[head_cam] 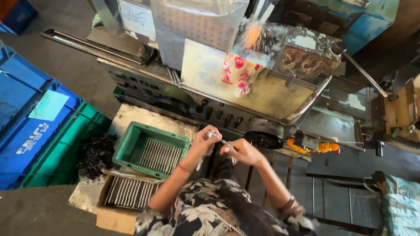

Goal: The person repeatedly picks small cylindrical metal parts from a green bin, places them into a lathe chuck, and operates the machine to machine the parts. After each cycle, the person removes the part and returns it to the bin, repeating the process.

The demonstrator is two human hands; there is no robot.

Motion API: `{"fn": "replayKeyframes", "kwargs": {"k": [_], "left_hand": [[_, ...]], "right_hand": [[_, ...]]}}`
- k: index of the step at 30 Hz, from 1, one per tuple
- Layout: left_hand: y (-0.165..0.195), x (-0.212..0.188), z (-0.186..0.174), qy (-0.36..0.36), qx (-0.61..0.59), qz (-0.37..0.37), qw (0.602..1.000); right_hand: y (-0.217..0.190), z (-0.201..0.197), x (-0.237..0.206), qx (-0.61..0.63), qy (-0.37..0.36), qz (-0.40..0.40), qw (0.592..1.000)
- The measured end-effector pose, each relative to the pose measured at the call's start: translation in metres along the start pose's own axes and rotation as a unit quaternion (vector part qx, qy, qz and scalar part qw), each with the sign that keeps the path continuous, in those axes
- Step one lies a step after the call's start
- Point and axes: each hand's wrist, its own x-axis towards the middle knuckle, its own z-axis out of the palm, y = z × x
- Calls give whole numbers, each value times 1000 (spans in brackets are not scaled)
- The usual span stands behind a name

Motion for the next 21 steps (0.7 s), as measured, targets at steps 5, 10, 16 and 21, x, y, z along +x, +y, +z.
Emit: {"fn": "replayKeyframes", "kwargs": {"k": [5, 10, 16, 21], "left_hand": [[10, 3, 5, -74, -104, -45, 991], [12, -4, 26, -16, -111, -27, 993], [14, -8, 26, -4, -92, -99, 991], [14, -9, 20, 1, -58, -112, 992]], "right_hand": [[-28, -23, 29, -10, -70, -4, 997], [-23, -34, 22, 49, -92, -17, 994], [14, -8, -4, 108, -42, 121, 986], [15, 20, -13, 212, 52, 131, 967]]}}
